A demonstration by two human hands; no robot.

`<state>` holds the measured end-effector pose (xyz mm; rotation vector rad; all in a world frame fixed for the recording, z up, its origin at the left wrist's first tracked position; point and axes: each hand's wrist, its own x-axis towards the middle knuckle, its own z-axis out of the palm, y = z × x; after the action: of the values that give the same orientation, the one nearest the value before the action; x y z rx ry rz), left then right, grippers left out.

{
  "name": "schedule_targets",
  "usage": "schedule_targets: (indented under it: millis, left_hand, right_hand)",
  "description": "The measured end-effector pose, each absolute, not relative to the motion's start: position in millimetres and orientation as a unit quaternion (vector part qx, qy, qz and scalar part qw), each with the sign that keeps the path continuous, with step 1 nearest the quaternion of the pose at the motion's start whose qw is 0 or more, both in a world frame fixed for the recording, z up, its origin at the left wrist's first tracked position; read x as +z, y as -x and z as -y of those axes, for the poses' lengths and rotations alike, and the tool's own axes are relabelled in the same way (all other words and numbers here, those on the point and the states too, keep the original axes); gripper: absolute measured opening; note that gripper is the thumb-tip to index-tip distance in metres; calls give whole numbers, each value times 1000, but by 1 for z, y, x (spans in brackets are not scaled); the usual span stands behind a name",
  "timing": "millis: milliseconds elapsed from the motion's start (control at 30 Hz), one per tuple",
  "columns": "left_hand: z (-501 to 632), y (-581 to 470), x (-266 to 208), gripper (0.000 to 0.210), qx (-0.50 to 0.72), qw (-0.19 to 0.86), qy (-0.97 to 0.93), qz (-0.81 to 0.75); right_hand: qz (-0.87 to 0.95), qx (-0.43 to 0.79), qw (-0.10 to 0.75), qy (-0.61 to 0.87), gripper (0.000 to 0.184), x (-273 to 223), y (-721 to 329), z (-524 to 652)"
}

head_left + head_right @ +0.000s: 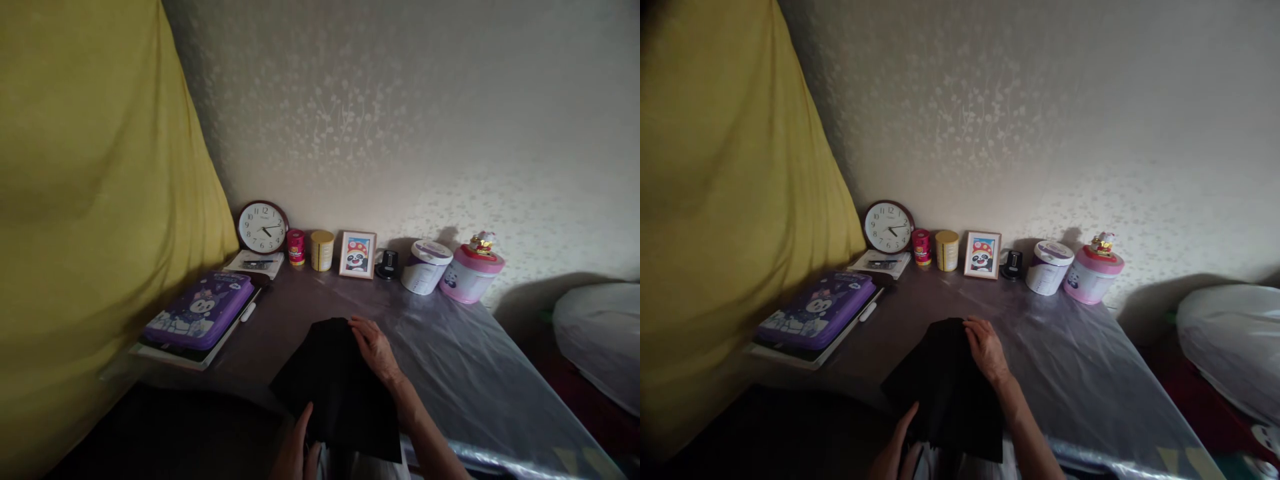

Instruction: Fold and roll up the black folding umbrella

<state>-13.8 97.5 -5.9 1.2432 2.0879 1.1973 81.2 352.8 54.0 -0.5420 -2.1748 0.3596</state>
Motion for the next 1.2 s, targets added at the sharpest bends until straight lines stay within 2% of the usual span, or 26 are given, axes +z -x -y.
schedule_targets:
  millis: [167, 500, 733, 867, 1033, 1200]
  left_hand:
    - [-97, 15, -9, 47, 461, 256, -414, -742]
    - [-96, 15, -13, 47, 504, 267, -396, -720]
    - [-96, 17, -15, 47, 505, 275, -394, -717]
    - [-96, 18, -13, 48, 513, 277, -396, -710]
    - [-96, 18, -10, 48, 531, 290, -383, -698]
    - [-98, 21, -7, 58, 558, 307, -374, -674]
  right_hand:
    - [859, 155, 429, 232, 24, 59, -123, -355]
    - [911, 93, 333, 224, 25, 47, -194, -314]
    - [922, 150, 294, 201, 34, 39, -199, -293]
    - [918, 180, 301, 186, 30, 48, -188, -290]
    - [902, 198, 351, 153, 25, 68, -160, -291]
    - [897, 185, 383, 118, 26, 84, -118, -291]
